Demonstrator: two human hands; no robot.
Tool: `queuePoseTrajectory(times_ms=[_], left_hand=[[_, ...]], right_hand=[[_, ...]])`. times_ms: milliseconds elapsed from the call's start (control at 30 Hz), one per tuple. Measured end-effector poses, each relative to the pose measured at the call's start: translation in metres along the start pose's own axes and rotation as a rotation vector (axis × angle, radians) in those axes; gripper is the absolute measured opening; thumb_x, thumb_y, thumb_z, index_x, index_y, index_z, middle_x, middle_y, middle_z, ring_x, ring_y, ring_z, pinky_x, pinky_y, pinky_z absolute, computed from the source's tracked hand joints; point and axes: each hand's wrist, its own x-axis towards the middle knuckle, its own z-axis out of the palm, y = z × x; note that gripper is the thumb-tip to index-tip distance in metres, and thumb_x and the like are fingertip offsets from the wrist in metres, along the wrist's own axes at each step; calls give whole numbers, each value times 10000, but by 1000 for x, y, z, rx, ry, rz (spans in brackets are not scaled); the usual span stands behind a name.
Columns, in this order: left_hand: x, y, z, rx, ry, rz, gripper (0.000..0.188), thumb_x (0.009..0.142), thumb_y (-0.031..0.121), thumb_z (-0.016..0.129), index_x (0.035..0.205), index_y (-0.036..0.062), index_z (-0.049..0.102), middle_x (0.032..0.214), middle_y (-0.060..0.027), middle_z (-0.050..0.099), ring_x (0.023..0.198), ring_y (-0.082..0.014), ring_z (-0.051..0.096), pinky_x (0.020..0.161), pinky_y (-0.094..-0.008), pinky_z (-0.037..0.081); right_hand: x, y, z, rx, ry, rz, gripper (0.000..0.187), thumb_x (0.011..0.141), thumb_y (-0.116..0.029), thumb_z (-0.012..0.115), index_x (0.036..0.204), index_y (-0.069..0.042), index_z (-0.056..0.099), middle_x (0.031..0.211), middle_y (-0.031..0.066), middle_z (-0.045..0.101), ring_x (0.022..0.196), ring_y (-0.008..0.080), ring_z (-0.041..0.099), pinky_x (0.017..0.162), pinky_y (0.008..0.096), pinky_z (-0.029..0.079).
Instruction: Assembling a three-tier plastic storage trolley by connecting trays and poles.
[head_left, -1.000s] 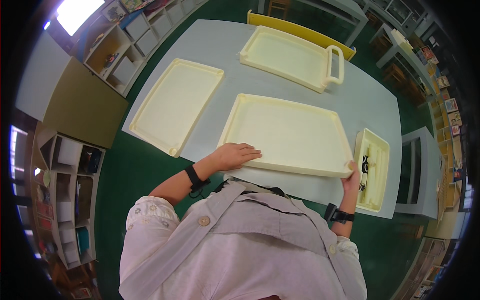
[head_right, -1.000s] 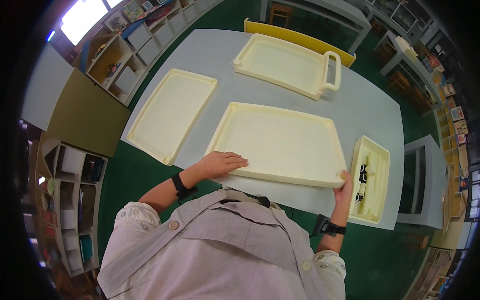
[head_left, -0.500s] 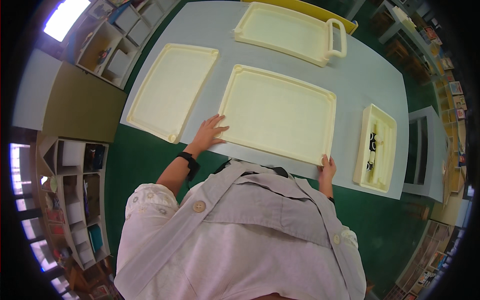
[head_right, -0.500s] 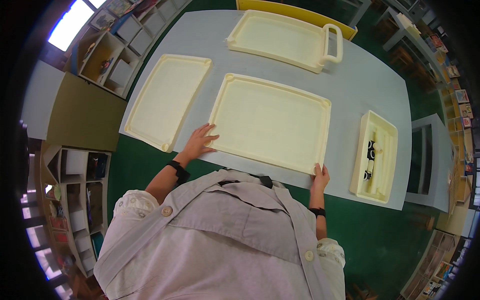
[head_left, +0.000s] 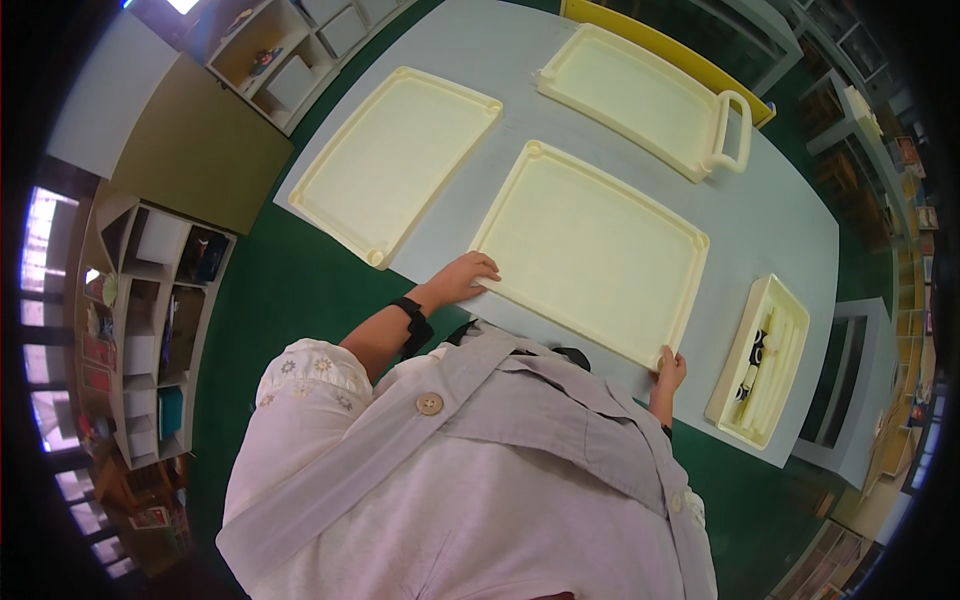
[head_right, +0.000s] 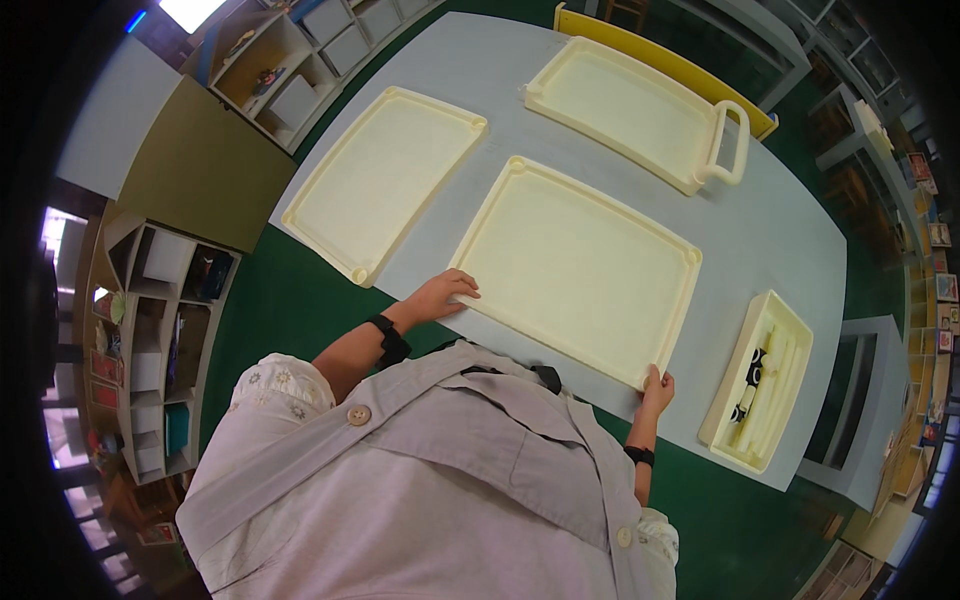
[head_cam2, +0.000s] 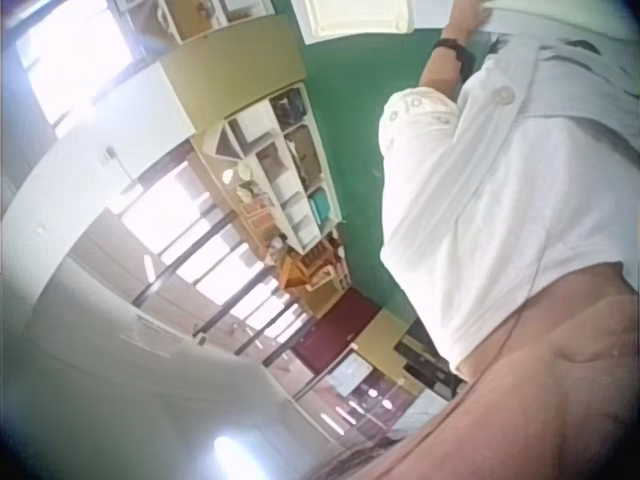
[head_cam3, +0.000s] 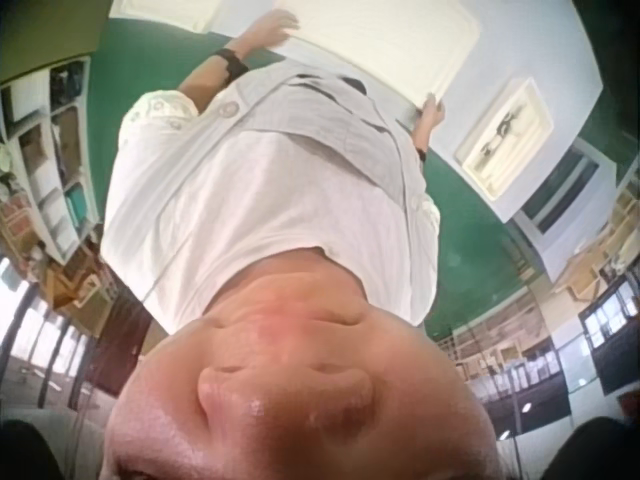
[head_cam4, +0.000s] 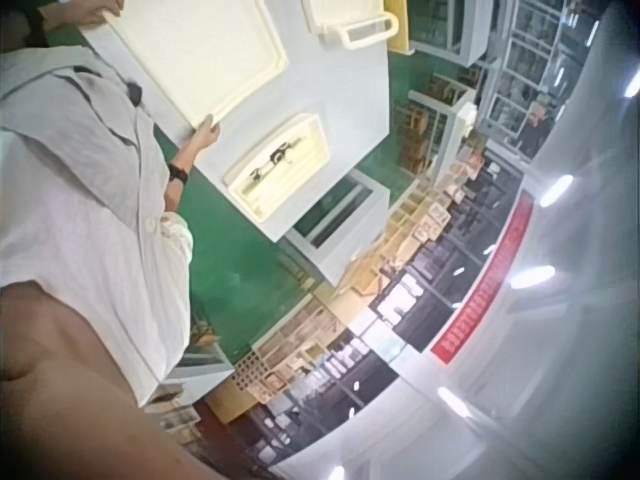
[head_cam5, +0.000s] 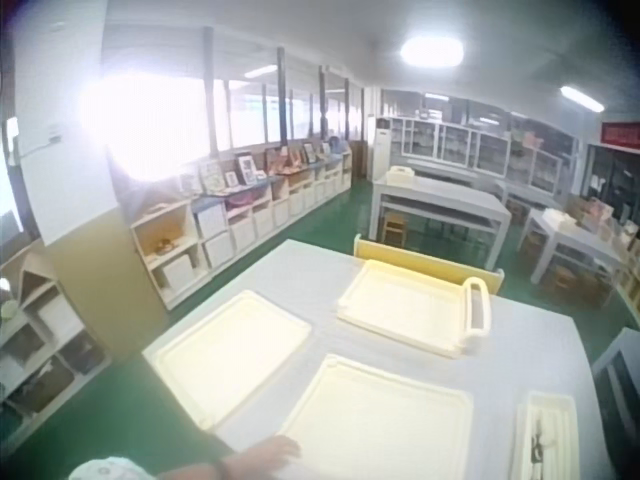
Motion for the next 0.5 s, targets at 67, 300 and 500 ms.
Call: queuePoseTrajectory(times_ms=[67, 300, 500], left_hand=[[6, 6, -5, 16, -42, -17, 361, 634, 45, 653, 978, 119, 573, 1021, -65, 502, 1025, -238, 447, 878, -357, 365], [8, 28, -9, 305, -137, -145, 578, 615, 96, 682, 1137, 204, 459, 1139, -62, 419, 1116, -245, 374, 929, -389, 323], [21, 21, -1, 215, -89, -100, 697, 608, -19, 543, 1254, 190, 385, 1306, -106, 316, 1218, -277, 287, 1008, -384, 255]], right_hand=[[10, 1, 3, -78, -25, -9, 461, 718, -264, 654, 1061, 9, 511, 894, 82, 568, 726, 169, 552, 567, 283, 454], [-11, -22, -15, 201, -428, -161, 466, 696, -234, 647, 1052, 21, 487, 828, 68, 538, 780, 206, 552, 618, 312, 446], [12, -68, -25, 294, -360, -62, 285, 667, -96, 627, 930, -26, 539, 799, 53, 555, 732, 172, 560, 623, 270, 452]])
